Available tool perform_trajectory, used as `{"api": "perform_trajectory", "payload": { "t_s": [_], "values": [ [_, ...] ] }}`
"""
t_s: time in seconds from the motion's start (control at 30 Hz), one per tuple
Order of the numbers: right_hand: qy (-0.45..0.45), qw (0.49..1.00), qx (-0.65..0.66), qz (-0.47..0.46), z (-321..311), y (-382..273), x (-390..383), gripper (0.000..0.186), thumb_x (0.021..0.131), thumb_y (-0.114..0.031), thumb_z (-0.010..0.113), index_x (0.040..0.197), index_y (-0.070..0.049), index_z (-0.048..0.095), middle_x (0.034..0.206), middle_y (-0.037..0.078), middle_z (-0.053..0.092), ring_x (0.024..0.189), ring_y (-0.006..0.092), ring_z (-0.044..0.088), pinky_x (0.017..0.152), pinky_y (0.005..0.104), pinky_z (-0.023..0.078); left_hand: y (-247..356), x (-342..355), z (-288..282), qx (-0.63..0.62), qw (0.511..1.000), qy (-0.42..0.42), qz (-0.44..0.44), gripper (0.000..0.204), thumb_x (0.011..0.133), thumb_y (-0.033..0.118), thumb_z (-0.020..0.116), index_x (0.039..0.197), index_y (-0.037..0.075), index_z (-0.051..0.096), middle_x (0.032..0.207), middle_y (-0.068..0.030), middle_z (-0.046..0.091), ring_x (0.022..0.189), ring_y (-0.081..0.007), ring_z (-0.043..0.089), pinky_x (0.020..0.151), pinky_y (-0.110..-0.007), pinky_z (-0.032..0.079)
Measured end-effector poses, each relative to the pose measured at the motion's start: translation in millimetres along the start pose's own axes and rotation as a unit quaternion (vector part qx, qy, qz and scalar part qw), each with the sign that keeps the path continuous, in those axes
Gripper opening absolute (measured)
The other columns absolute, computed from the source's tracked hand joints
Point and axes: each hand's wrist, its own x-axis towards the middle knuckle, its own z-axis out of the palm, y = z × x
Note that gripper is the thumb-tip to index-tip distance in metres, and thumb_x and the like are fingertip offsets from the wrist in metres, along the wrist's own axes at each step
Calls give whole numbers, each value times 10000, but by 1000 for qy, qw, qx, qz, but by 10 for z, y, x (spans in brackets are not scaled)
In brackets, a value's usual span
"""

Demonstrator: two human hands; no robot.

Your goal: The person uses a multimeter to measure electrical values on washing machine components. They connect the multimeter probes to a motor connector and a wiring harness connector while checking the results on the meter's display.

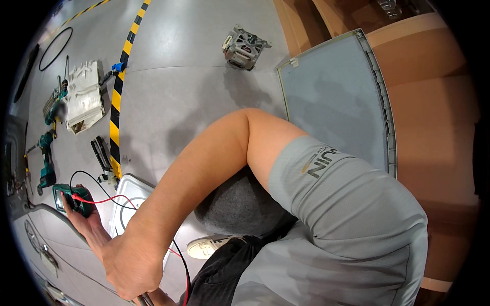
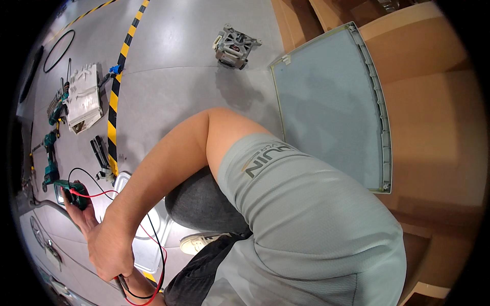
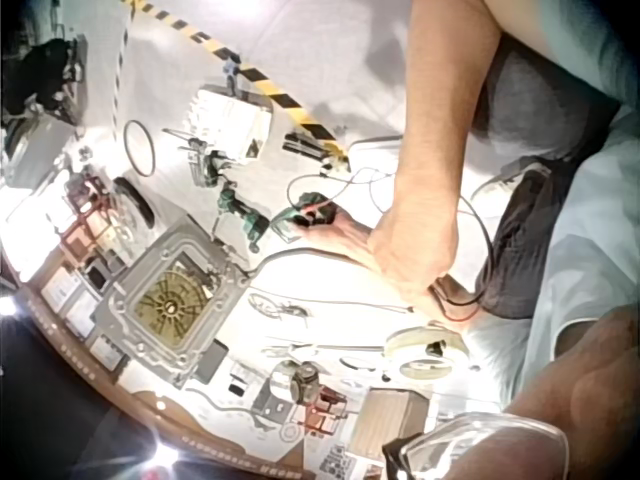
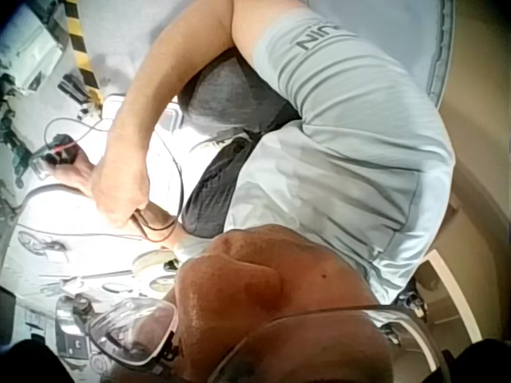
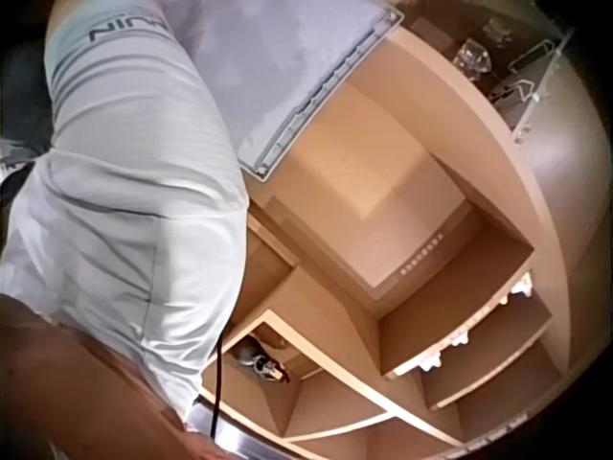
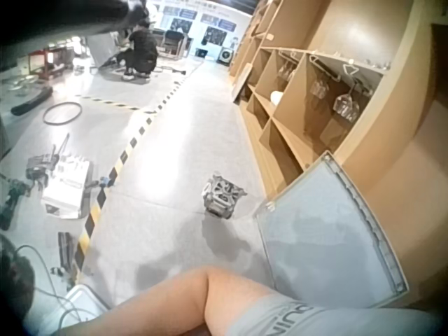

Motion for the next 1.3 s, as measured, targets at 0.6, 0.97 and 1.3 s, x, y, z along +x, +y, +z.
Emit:
{"api": "perform_trajectory", "payload": {
  "t_s": [0.6, 0.97, 1.3],
  "values": [
    [-10, 1000, 4, 4, 4, 45, 6, 223, 751, -197, 585, 853, -37, 702, 782, 141, 687, 747, 317, 672, 581, 443, 510, -77, -22, 74, 6, 1000, -1, -17, 278, 863, 213, 662, 1010, -19, 618, 946, -160, 660, 838, -250, 660, 762, -330, 579],
    [-18, 1000, 3, 11, 15, 37, 32, 259, 743, -209, 594, 874, -14, 704, 787, 156, 685, 744, 322, 670, 574, 453, 504, -95, 69, 8, 11, 1000, 4, -11, 408, 837, 223, 693, 1127, -25, 548, 1004, -187, 628, 879, -270, 652, 760, -331, 582],
    [-38, 999, 7, 15, 20, 44, 59, 331, 755, -269, 602, 940, -12, 701, 853, 180, 688, 807, 346, 663, 654, 465, 516, -97, 65, -3, 8, 1000, -3, -10, 411, 836, 220, 693, 1131, -28, 553, 1006, -183, 634, 878, -268, 652, 758, -329, 581]
  ]
}}
